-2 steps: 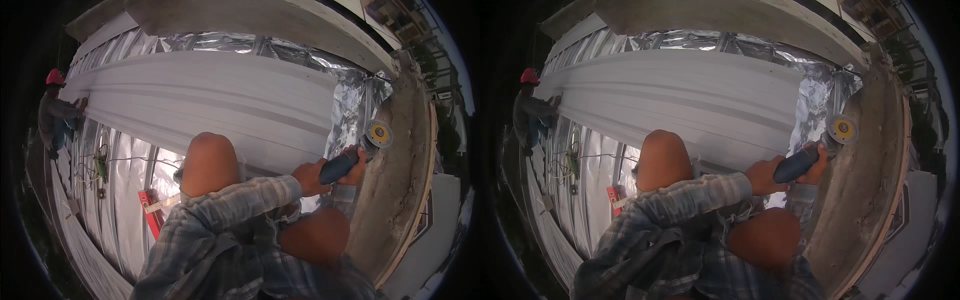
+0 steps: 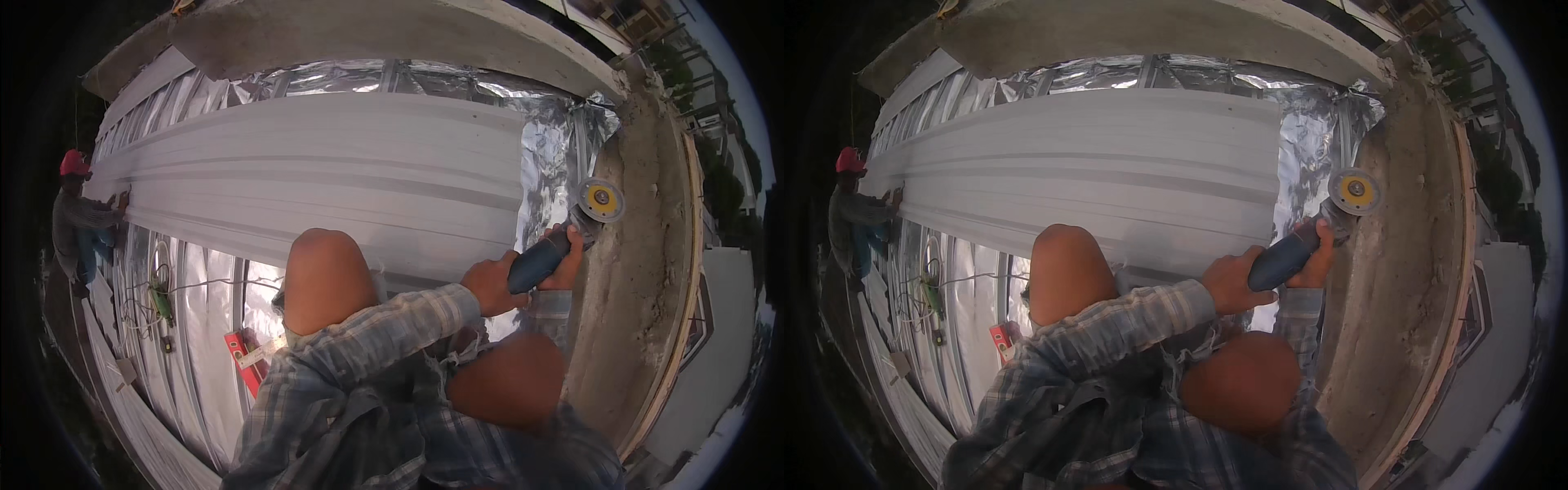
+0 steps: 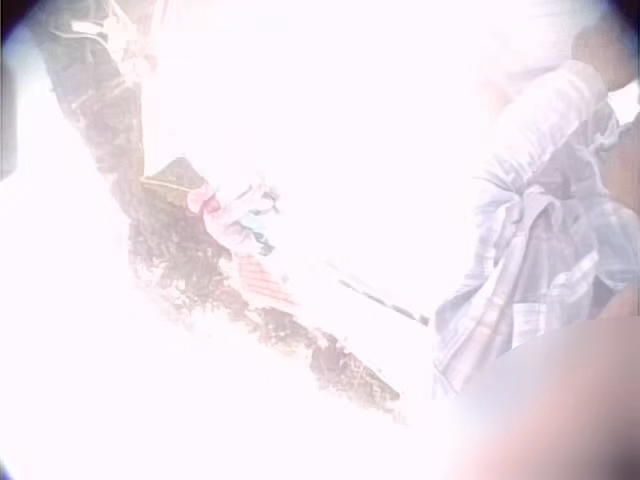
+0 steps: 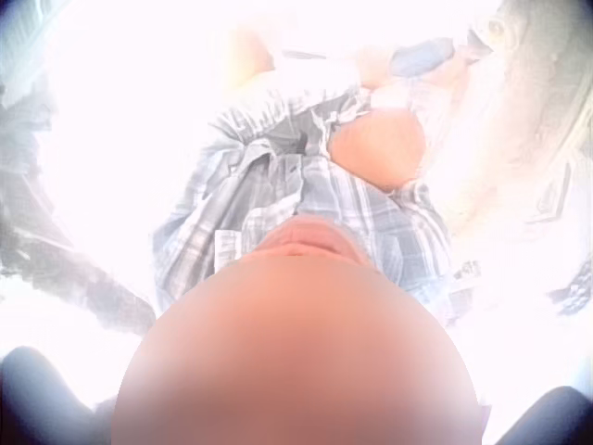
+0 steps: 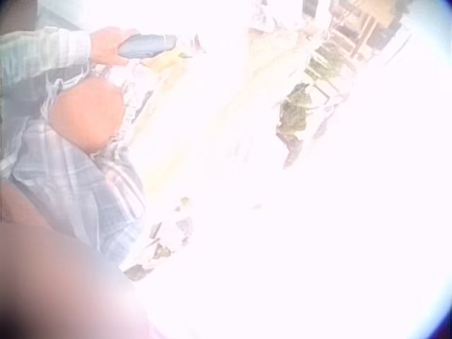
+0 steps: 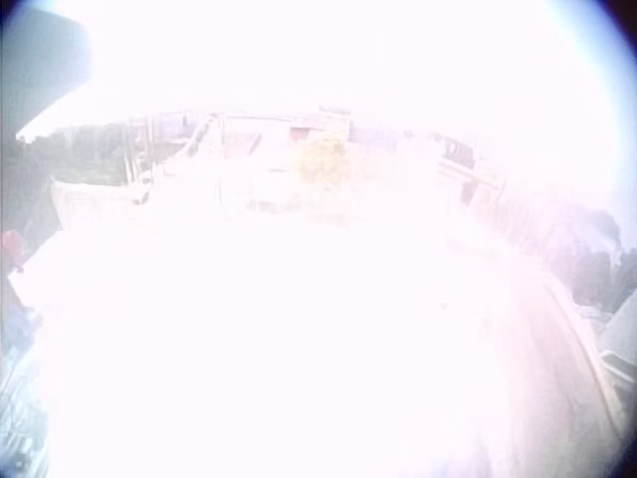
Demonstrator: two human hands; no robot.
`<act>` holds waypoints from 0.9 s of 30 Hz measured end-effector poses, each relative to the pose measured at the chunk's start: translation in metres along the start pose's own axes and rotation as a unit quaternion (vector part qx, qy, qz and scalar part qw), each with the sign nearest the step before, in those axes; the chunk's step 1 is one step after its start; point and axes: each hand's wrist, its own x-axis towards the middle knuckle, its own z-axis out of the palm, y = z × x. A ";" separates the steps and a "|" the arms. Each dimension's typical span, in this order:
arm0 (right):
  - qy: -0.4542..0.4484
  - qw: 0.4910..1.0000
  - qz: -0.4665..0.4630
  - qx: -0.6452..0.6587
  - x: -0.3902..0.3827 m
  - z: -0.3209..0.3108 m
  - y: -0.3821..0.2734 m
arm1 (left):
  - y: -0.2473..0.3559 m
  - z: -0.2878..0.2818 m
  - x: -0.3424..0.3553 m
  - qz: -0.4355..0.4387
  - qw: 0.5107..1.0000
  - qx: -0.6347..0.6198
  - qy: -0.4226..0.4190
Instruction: The person measures and marks a white corrugated roof panel using a spirit level and a red marker, then cuts the panel with an angle grinder. The person adjusts the panel position and continues cutting along the marked line.
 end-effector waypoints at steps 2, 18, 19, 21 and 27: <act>0.040 0.999 0.015 0.011 -0.006 -0.008 0.003 | 0.009 0.001 -0.006 -0.011 0.999 0.025 -0.043; 0.059 0.972 0.063 0.220 -0.021 0.002 0.035 | -0.012 0.029 -0.003 -0.051 0.996 -0.038 -0.059; 0.059 0.972 0.078 0.216 -0.022 0.001 0.034 | -0.012 0.029 -0.004 -0.053 0.995 -0.054 -0.067; 0.070 0.973 0.061 0.210 -0.019 0.001 0.038 | -0.010 0.028 -0.002 -0.052 0.996 -0.033 -0.068; 0.068 0.976 0.027 0.205 -0.016 -0.001 0.039 | -0.017 0.031 0.002 -0.027 0.997 -0.026 -0.062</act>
